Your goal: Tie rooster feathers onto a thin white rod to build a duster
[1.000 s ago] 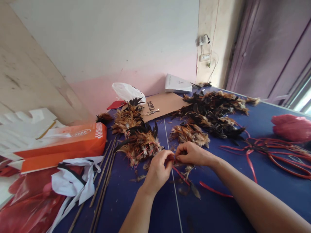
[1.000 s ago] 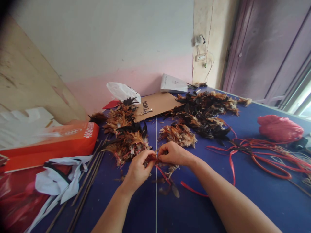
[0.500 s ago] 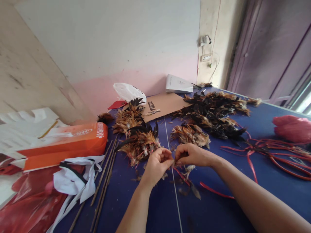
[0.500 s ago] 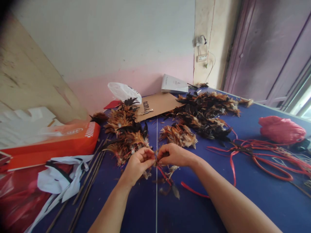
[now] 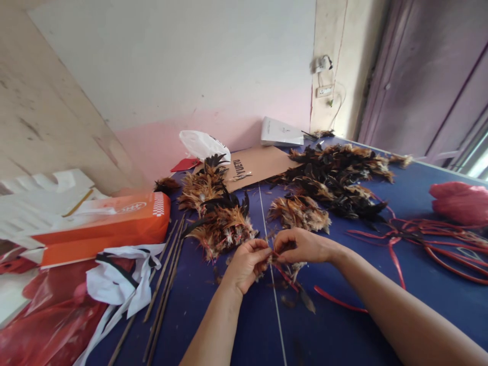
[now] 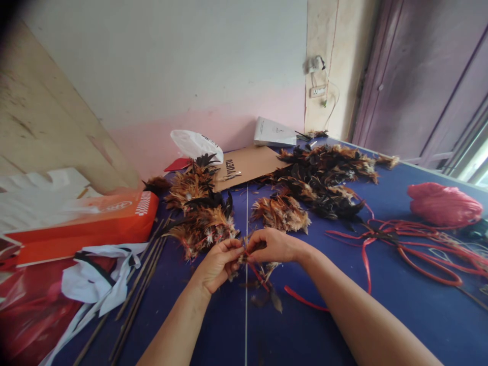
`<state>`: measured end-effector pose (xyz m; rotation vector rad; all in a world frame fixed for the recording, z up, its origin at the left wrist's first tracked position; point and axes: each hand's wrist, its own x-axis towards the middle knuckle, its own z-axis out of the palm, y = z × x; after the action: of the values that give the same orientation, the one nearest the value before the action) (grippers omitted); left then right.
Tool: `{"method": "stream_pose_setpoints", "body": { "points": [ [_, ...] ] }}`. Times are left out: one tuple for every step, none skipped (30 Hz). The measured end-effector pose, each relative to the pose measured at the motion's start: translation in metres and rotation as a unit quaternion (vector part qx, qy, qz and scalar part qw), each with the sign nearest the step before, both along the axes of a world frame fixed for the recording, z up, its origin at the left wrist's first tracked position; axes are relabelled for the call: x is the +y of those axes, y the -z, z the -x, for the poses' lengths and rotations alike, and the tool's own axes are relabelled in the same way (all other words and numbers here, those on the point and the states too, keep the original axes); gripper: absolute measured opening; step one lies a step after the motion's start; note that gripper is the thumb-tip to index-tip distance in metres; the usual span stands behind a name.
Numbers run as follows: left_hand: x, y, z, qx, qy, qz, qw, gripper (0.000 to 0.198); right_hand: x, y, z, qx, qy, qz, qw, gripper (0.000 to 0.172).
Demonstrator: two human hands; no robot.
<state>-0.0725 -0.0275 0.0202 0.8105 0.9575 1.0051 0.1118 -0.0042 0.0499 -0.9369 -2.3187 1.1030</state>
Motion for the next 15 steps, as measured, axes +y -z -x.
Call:
{"method": "stream_pose_setpoints", "body": {
  "points": [
    [0.000, 0.000, -0.001, 0.005, -0.008, 0.002, 1.000, 0.030, 0.001, 0.001, 0.000, -0.001, 0.003, -0.006, 1.000, 0.019],
    [0.000, -0.001, -0.001, 0.008, -0.014, 0.001, 1.000, 0.031, 0.001, 0.002, 0.001, 0.003, 0.009, -0.019, 1.000, 0.016],
    [-0.001, -0.002, -0.002, 0.011, -0.017, -0.004, 1.000, 0.031, 0.001, 0.002, 0.002, 0.012, 0.016, -0.035, 0.999, 0.013],
    [-0.001, -0.003, -0.001, 0.012, -0.019, -0.014, 1.000, 0.031, 0.001, 0.003, 0.003, 0.027, 0.024, -0.054, 0.998, 0.011],
    [-0.002, -0.005, -0.001, 0.014, -0.021, -0.029, 0.999, 0.030, 0.001, 0.003, 0.005, 0.043, 0.031, -0.075, 0.996, 0.009],
    [-0.002, -0.007, 0.000, 0.019, -0.026, -0.049, 0.998, 0.029, 0.001, 0.004, 0.007, 0.057, 0.040, -0.098, 0.993, 0.008],
    [-0.002, -0.008, 0.001, 0.028, -0.032, -0.074, 0.996, 0.027, 0.001, 0.005, 0.009, 0.066, 0.051, -0.121, 0.989, 0.008],
    [-0.001, -0.008, 0.001, 0.044, -0.039, -0.100, 0.993, 0.025, 0.000, 0.007, 0.012, 0.068, 0.067, -0.148, 0.984, 0.009],
    [0.000, -0.007, 0.002, 0.067, -0.046, -0.125, 0.989, 0.023, 0.000, 0.010, 0.014, 0.060, 0.085, -0.178, 0.979, 0.010],
    [0.002, -0.004, 0.002, 0.097, -0.051, -0.146, 0.983, 0.021, 0.000, 0.013, 0.016, 0.043, 0.105, -0.209, 0.971, 0.012],
    [0.004, -0.001, 0.002, 0.131, -0.054, -0.165, 0.976, 0.019, 0.000, 0.018, 0.018, 0.018, 0.122, -0.238, 0.963, 0.015],
    [0.006, 0.003, 0.002, 0.166, -0.053, -0.178, 0.968, 0.018, 0.001, 0.022, 0.019, -0.011, 0.133, -0.262, 0.956, 0.018],
    [0.008, 0.008, 0.001, 0.199, -0.051, -0.185, 0.961, 0.016, 0.002, 0.025, 0.019, -0.039, 0.138, -0.279, 0.950, 0.021],
    [0.010, 0.012, 0.001, 0.224, -0.049, -0.191, 0.955, 0.015, 0.003, 0.028, 0.018, -0.062, 0.139, -0.287, 0.946, 0.023],
    [0.011, 0.016, 0.000, 0.241, -0.048, -0.192, 0.950, 0.013, 0.003, 0.028, 0.016, -0.075, 0.141, -0.291, 0.943, 0.026]
  ]
}}
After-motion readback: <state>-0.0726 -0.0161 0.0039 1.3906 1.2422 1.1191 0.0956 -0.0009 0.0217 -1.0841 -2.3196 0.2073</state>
